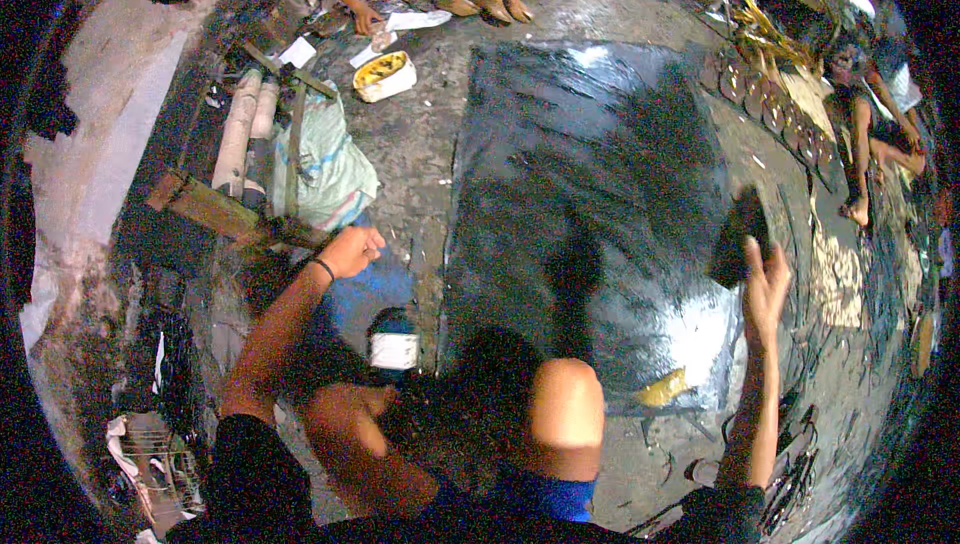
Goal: The person sits on the floor and applies a yellow adhesive to a black sheet using a brush, then pours more adhesive from a metal can into a container. The person continues spreading adhesive and arranges brown flip-flops on the treated surface.
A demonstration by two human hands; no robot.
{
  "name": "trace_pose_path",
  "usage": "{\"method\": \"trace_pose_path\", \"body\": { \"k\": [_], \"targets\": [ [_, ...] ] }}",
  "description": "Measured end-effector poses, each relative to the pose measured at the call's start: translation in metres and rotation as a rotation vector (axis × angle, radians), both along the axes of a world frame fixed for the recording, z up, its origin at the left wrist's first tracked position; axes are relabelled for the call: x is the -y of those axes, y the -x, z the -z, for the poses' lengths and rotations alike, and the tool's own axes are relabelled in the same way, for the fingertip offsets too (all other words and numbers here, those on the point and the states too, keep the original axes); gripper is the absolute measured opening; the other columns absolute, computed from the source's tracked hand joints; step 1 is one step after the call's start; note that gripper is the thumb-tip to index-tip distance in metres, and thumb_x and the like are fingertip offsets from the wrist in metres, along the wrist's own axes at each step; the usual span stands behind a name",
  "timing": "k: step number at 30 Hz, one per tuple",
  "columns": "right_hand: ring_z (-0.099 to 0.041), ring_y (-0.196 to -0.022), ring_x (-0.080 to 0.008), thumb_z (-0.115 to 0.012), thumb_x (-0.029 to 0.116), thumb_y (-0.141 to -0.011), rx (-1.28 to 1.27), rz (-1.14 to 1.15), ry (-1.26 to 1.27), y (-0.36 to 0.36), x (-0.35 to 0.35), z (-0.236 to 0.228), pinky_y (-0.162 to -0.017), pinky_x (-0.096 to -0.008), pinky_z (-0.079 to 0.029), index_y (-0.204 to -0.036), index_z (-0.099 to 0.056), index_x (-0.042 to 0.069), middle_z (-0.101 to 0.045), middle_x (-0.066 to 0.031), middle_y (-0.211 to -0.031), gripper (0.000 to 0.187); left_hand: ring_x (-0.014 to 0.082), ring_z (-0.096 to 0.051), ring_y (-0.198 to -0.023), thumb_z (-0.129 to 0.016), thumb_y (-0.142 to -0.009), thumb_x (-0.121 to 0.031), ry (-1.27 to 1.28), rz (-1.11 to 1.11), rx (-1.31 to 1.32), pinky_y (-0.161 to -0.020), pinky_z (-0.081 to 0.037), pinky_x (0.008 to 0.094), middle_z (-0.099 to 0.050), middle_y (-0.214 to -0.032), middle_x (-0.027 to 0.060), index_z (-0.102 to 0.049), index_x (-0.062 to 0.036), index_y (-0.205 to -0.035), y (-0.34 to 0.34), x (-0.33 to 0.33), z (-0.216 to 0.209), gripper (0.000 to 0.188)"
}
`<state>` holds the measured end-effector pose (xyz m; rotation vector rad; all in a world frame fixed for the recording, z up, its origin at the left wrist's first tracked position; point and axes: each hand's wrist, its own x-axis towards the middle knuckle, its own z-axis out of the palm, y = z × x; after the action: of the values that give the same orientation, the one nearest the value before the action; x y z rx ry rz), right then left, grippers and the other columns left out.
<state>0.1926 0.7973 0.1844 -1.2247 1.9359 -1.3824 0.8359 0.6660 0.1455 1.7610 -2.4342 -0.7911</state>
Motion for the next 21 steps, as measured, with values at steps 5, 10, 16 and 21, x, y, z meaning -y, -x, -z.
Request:
{"method": "trace_pose_path", "body": {
  "k": [5, 10, 16, 21],
  "targets": [
    [-0.056, -0.093, -0.0146, -0.057, 0.021, -0.093, 0.306, -0.225, -0.099, -0.148, 0.133, 0.009, -0.084, -0.0278, -0.043, -0.121, -0.056, -0.001, -0.064, -0.0064, -0.106, 0.036, 0.0150, -0.064, -0.066, -0.061, -0.091, -0.028, -0.176, -0.326, -0.387, -0.065, -0.052, 0.0296, -0.070, -0.079, 0.0082, -0.067, 0.0005, -0.089, -0.073, 0.063, 0.080, 0.029],
    [-0.056, -0.094, -0.0173, -0.059, 0.023, -0.091, 0.259, -0.276, -0.131, -0.267, 0.201, 0.057, -0.086, -0.0317, -0.044, -0.115, -0.060, -0.004, -0.066, -0.0099, -0.104, 0.036, 0.0187, -0.063, -0.093, -0.059, -0.090, -0.047, -0.286, -0.720, -1.004, -0.075, -0.053, 0.0331, -0.065, -0.108, 0.0129, -0.058, -0.0012, -0.113, -0.056, 0.190, 0.145, 0.052],
    [-0.055, -0.092, -0.0135, -0.060, 0.020, -0.093, 0.450, -0.174, -0.292, -0.373, 0.153, 0.105, -0.084, -0.0291, -0.045, -0.115, -0.058, -0.002, -0.065, -0.0059, -0.100, 0.031, 0.0304, -0.053, -0.116, -0.066, -0.080, -0.059, -0.264, -0.998, -1.501, -0.090, -0.050, 0.0431, -0.048, -0.134, 0.0196, -0.033, 0.0004, -0.140, -0.069, 0.375, 0.183, 0.090],
    [-0.059, -0.085, -0.0135, -0.060, 0.012, -0.091, 0.500, 0.406, -0.330, -0.336, 0.017, 0.174, -0.075, -0.0296, -0.049, -0.116, -0.057, -0.005, -0.064, -0.0055, -0.098, 0.031, 0.0282, -0.057, -0.084, -0.051, -0.083, -0.068, -0.400, -0.971, -1.725, -0.090, -0.047, 0.0390, -0.060, -0.096, 0.0081, -0.051, -0.0068, -0.126, -0.007, 0.496, 0.245, 0.075]
  ]
}}
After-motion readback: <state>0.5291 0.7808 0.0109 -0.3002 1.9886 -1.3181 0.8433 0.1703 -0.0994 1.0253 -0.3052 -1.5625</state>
